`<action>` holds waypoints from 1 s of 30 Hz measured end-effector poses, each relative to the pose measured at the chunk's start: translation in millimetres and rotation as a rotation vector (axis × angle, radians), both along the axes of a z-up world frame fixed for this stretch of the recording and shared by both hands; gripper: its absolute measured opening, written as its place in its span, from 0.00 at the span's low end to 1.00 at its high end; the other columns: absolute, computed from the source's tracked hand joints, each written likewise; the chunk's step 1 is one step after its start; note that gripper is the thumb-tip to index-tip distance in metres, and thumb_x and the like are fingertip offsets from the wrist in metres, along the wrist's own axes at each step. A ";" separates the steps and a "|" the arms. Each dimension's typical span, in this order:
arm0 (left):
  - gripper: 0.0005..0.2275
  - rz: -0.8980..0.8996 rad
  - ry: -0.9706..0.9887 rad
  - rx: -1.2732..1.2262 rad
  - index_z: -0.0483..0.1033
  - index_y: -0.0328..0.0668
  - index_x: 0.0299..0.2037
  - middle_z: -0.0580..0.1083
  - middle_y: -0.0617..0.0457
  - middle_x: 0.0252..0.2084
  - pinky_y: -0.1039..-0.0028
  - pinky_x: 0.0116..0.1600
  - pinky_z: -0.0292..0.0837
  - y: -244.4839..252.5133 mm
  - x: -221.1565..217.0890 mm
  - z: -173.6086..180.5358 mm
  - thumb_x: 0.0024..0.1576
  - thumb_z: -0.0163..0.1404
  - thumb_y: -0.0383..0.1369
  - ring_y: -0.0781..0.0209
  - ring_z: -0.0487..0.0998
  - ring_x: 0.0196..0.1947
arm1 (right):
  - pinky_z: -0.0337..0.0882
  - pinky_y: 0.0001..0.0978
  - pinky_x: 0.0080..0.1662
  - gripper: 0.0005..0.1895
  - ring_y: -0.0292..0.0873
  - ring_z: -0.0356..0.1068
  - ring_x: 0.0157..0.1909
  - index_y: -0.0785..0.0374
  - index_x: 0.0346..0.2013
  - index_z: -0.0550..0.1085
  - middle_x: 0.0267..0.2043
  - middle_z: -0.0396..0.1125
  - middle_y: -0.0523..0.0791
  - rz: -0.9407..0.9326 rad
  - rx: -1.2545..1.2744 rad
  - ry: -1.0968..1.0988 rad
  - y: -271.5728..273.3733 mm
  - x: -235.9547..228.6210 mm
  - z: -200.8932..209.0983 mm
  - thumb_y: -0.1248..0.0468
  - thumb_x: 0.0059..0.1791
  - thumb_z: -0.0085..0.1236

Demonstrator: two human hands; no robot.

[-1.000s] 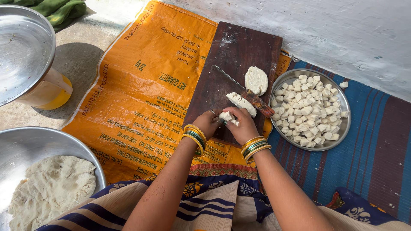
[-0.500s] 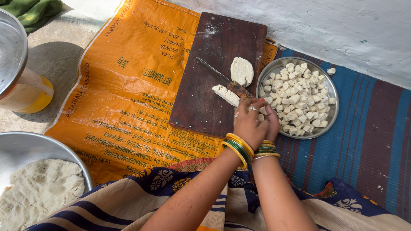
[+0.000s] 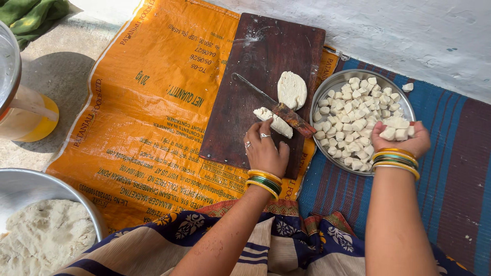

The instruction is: The person cuts a piece of dough into small pieces using a knife on a wooden board.

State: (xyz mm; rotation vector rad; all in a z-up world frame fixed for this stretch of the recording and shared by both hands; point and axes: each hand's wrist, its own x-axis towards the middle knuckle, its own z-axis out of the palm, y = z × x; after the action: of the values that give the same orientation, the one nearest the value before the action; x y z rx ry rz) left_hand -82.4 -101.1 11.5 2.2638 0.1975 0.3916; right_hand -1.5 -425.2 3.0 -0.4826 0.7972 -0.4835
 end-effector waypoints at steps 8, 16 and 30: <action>0.53 -0.228 0.161 0.236 0.47 0.43 0.74 0.62 0.39 0.64 0.52 0.68 0.51 30.6 56.9 -3.0 0.37 0.68 0.41 0.35 0.61 0.65 | 0.46 0.57 0.71 0.42 0.54 0.48 0.76 0.62 0.69 0.59 0.73 0.50 0.59 0.167 -0.508 0.355 47.2 10.2 53.2 0.51 0.45 0.63; 0.25 -0.555 0.116 0.580 0.65 0.50 0.63 0.73 0.50 0.51 0.59 0.58 0.70 58.8 58.4 -13.9 0.57 0.55 0.45 0.48 0.76 0.55 | 0.68 0.49 0.53 0.12 0.52 0.71 0.50 0.61 0.43 0.75 0.44 0.73 0.49 0.832 -1.905 0.180 206.4 -19.9 9.9 0.63 0.46 0.62; 0.32 -0.367 0.176 0.390 0.65 0.40 0.62 0.65 0.36 0.65 0.56 0.66 0.57 116.2 -12.5 -8.4 0.51 0.55 0.51 0.34 0.62 0.68 | 0.68 0.33 0.33 0.14 0.40 0.70 0.31 0.68 0.41 0.75 0.34 0.73 0.48 1.148 -0.971 0.120 192.2 -23.7 -35.4 0.61 0.52 0.46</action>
State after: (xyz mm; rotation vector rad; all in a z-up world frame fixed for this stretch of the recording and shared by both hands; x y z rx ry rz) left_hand -94.9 15.1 3.1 2.6507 -0.2237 0.0345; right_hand -25.2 -233.0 -32.4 -1.7417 0.2354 0.2921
